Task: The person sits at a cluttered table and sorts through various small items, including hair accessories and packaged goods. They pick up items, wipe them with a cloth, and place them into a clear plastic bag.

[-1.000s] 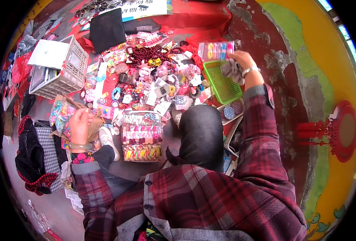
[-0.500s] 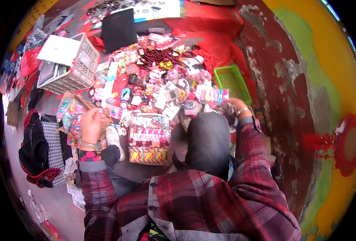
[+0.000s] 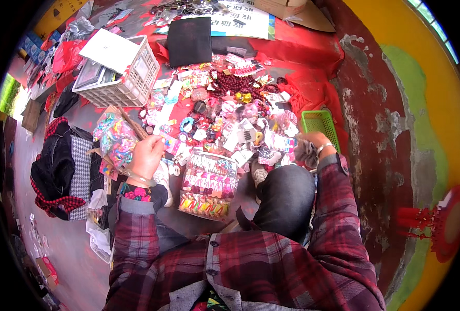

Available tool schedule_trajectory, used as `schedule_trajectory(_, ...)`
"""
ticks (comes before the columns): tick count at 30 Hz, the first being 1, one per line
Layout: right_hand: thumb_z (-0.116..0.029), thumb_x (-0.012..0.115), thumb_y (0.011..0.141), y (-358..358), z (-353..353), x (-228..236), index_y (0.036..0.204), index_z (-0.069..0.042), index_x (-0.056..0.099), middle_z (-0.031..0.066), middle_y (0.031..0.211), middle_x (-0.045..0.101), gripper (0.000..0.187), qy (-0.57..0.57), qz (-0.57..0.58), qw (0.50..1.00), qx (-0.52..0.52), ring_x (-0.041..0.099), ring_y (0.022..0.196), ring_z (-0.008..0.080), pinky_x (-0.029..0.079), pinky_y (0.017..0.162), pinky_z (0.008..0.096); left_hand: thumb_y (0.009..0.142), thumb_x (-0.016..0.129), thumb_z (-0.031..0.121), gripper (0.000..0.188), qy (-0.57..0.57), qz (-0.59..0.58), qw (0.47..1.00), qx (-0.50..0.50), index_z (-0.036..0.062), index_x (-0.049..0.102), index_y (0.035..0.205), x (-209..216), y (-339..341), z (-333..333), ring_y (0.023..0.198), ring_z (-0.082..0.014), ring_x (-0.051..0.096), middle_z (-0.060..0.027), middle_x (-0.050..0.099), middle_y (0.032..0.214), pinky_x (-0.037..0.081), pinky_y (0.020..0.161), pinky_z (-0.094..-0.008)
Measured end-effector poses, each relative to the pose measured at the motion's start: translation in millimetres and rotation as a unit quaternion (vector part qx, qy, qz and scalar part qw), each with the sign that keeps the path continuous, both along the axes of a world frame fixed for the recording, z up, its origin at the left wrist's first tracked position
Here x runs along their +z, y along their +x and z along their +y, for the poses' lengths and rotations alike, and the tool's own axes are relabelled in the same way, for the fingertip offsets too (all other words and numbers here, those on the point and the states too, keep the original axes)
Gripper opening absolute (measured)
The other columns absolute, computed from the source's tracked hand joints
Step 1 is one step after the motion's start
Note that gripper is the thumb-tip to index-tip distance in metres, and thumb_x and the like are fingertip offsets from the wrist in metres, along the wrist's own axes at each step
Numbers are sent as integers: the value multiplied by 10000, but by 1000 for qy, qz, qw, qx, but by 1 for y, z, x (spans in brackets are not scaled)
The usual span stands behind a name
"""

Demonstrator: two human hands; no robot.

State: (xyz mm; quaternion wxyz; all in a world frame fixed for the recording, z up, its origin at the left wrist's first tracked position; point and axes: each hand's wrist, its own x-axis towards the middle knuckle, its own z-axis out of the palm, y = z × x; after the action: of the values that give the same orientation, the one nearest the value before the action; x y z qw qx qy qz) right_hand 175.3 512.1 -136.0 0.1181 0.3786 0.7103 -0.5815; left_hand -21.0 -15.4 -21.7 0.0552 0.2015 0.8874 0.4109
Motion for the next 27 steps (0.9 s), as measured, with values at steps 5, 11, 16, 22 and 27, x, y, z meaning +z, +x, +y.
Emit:
schedule_trajectory(5, -259, 602, 823, -73, -58, 75, 835, -60, 676, 79, 798, 668, 213, 41, 36, 994, 93, 636, 739, 180, 490, 648, 318, 819, 559, 174, 164, 23, 8, 1000, 9, 32, 631, 858, 2, 2, 5, 728, -358, 605, -183, 623, 769, 469, 632, -406)
schedule_trajectory(11, -223, 586, 823, -132, -126, 108, 1003, -27, 654, 112, 956, 658, 275, 216, 191, 860, 420, 618, 866, 199, 473, 808, 304, 825, 560, 188, 175, 19, 26, 999, 27, 31, 636, 839, 15, 4, 8, 721, -366, 603, -186, 621, 764, 472, 633, -421)
schedule_trajectory(16, -274, 608, 805, -130, -214, 138, 985, -39, 661, 126, 934, 667, 300, 159, 117, 856, 478, 628, 865, 215, 475, 798, 314, 848, 559, 178, 179, 80, 9, 992, 95, 16, 636, 848, 6, -4, -12, 640, -270, 629, -148, 644, 727, 466, 558, -365)
schedule_trajectory(22, -294, 613, 807, -132, -229, 131, 956, -46, 674, 126, 874, 675, 296, 157, 95, 841, 509, 633, 812, 214, 477, 758, 333, 913, 500, 168, 221, 384, -62, 902, 188, -27, 602, 933, 65, 3, -56, 697, -143, 622, -106, 654, 778, 478, 650, -249)
schedule_trajectory(27, -310, 607, 801, -166, -212, 126, 943, -67, 683, 129, 858, 670, 291, 230, 145, 810, 519, 628, 791, 223, 476, 735, 328, 923, 478, 178, 238, 533, -114, 822, 164, -36, 564, 981, 101, 14, -97, 756, -171, 622, -128, 645, 835, 481, 699, -270)
